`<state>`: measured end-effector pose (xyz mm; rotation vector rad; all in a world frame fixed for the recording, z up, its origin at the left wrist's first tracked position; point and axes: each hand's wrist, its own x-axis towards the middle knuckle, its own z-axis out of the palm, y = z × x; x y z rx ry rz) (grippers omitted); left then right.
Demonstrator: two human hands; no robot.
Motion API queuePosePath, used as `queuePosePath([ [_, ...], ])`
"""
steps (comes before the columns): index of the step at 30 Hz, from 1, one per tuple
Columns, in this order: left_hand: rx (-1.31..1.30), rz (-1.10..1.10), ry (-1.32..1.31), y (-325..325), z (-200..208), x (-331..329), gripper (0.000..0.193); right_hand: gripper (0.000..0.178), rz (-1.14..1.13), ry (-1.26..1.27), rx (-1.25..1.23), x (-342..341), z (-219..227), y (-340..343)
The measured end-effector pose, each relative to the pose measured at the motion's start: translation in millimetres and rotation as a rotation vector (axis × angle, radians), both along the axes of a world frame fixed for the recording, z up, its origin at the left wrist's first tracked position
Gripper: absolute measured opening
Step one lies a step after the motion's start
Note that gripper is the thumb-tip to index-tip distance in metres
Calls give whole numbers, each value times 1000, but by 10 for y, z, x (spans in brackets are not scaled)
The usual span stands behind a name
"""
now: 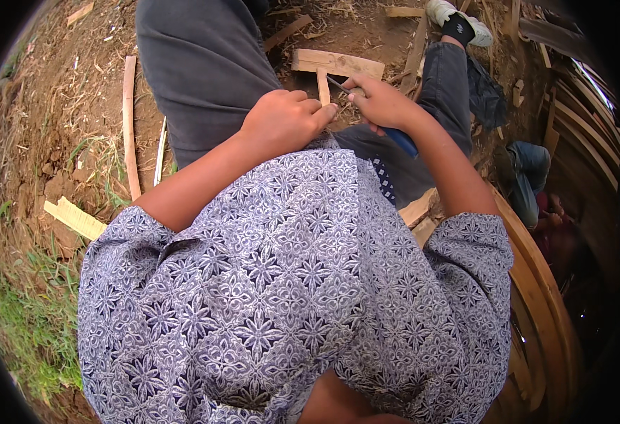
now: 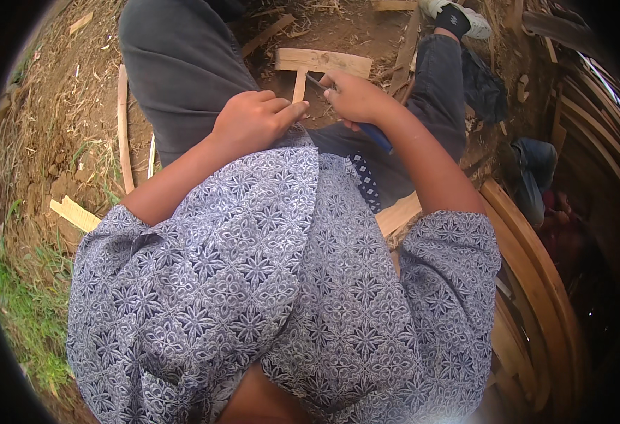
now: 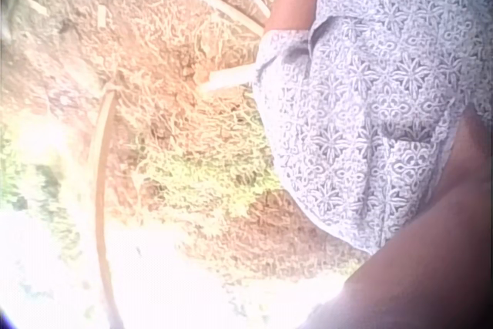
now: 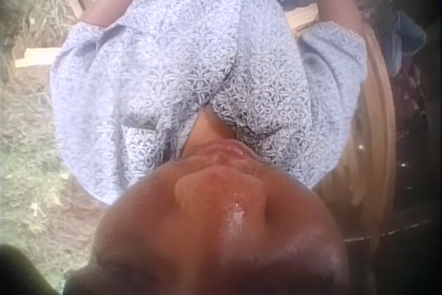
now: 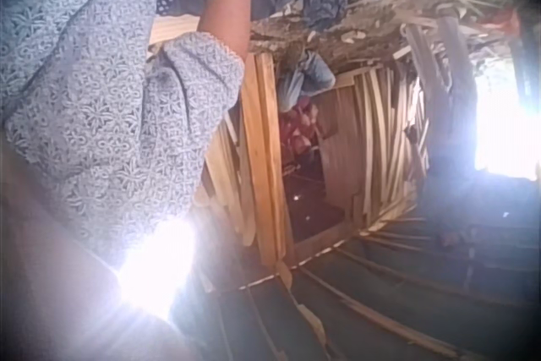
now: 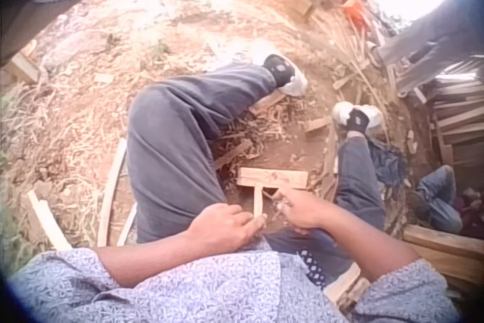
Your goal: The person sits on the ground and uses a chisel and hammer to carve a small wooden block. They repeatedly strike the chisel to remove wood shavings and shape the piece, occasionally adjusting the wood's position.
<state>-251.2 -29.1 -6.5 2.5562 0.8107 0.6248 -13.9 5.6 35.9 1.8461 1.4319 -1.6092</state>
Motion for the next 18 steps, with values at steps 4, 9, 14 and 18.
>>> queuePosePath([
  [4, -15, -20, 23, 19, 37, 0, 33, 32, -13, -18, 25, -52, 24, -15],
  [9, 0, -18, 14, 6, 21, 12, 34, 32, -25, -41, 52, -75, -36, -32],
  [14, 8, -12, -6, -26, 29, 55, 23, 30, -46, -53, 89, -74, -98, -121],
  [18, 9, -33, 52, -21, 16, 42, 33, 29, -49, -63, 120, -111, -112, -159],
])
